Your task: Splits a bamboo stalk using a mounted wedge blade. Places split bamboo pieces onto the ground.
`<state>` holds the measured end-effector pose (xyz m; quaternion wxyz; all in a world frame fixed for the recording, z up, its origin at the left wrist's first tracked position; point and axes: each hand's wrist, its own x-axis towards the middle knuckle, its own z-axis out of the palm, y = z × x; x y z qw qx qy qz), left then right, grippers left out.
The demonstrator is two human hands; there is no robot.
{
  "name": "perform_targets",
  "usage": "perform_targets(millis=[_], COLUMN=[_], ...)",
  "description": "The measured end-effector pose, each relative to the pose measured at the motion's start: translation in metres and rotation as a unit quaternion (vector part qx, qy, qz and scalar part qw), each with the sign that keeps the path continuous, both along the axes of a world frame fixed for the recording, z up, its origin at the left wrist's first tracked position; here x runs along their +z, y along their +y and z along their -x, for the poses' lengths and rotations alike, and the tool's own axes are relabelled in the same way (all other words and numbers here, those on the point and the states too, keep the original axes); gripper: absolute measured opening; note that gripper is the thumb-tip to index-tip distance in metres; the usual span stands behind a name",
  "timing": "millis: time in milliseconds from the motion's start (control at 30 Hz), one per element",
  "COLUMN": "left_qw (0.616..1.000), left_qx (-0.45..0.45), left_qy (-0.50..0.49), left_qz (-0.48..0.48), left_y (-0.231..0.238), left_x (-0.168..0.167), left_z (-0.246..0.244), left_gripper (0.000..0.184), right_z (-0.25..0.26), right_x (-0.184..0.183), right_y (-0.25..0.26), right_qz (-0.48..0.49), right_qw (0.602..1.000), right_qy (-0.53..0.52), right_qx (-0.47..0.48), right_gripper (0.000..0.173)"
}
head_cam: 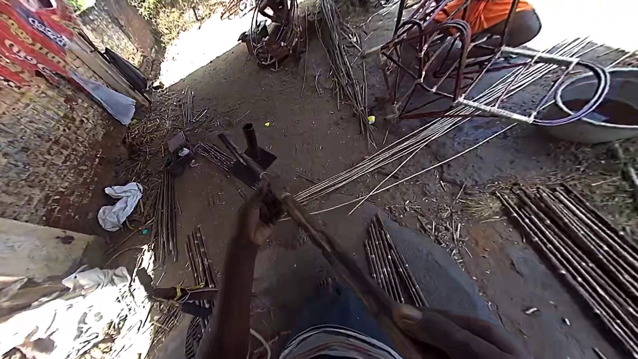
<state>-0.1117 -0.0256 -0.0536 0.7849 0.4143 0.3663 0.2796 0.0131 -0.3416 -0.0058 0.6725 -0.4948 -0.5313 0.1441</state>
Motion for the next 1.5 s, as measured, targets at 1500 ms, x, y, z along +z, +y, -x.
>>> perform_targets(millis=[1500], left_qw=[1.0], left_qx=[0.02], left_qy=[0.01], left_qz=[-0.015], left_y=[-0.046], left_x=[0.01], left_z=[0.018], left_gripper=[0.032], right_z=[0.033], right_x=[-0.035], right_y=[0.01], right_qz=[-0.039], right_qw=[0.973], right_qy=[-0.148], right_qx=[-0.172], right_gripper=[0.038])
